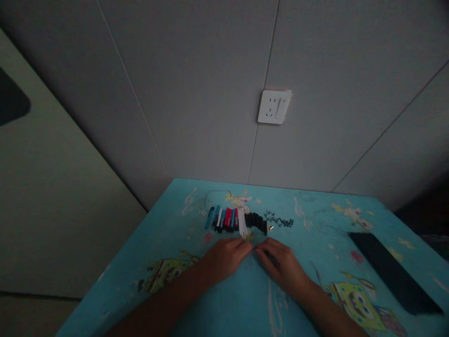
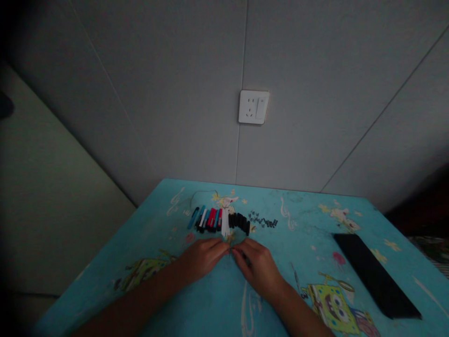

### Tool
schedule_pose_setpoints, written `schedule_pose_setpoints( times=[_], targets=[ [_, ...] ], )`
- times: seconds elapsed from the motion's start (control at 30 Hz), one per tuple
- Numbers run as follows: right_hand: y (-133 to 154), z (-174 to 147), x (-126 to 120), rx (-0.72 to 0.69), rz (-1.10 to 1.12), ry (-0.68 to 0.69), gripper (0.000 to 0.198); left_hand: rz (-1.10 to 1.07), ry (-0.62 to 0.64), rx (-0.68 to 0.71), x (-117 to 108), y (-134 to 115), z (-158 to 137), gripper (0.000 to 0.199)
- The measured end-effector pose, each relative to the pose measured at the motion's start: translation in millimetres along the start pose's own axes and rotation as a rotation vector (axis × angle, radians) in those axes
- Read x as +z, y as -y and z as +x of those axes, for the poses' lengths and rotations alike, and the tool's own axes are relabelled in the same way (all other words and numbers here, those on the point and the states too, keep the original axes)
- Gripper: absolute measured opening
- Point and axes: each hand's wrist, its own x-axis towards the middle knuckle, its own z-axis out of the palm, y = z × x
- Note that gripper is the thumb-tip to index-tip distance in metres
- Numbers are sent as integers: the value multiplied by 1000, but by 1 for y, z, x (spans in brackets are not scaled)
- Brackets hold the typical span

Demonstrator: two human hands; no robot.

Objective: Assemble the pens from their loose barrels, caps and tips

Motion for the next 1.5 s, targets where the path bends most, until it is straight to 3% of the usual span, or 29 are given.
schedule_pose_setpoints(
  times=[0.33, 0.53, 0.67, 0.8, 0.97, 1.2, 1.5],
  targets=[
    [3, 1, 0, -12, -11, -12, 22, 10, 34, 16, -4, -2, -1, 16],
    [5, 2, -1, -10, 14, -69, 21, -10, -22, -26, -5, 1, 0, 17],
    [3, 3, -4, 8, 27, -172, 21, 22, -96, -314, -20, 25, 2, 22],
    [0, 1, -5, 12, 26, -157, 20, 148, -158, -678, -37, 62, 3, 32],
    [0, -1, -2, -4, 29, -111, 19, 177, -120, -832, -39, 91, 0, 31],
    [3, 0, -4, -4, 3, -100, 19, 164, -84, -846, -26, 92, -2, 23],
    [7, 0, -5, -13, -31, -79, 20, 167, -53, -800, -26, 86, -3, 20]
  ],
)
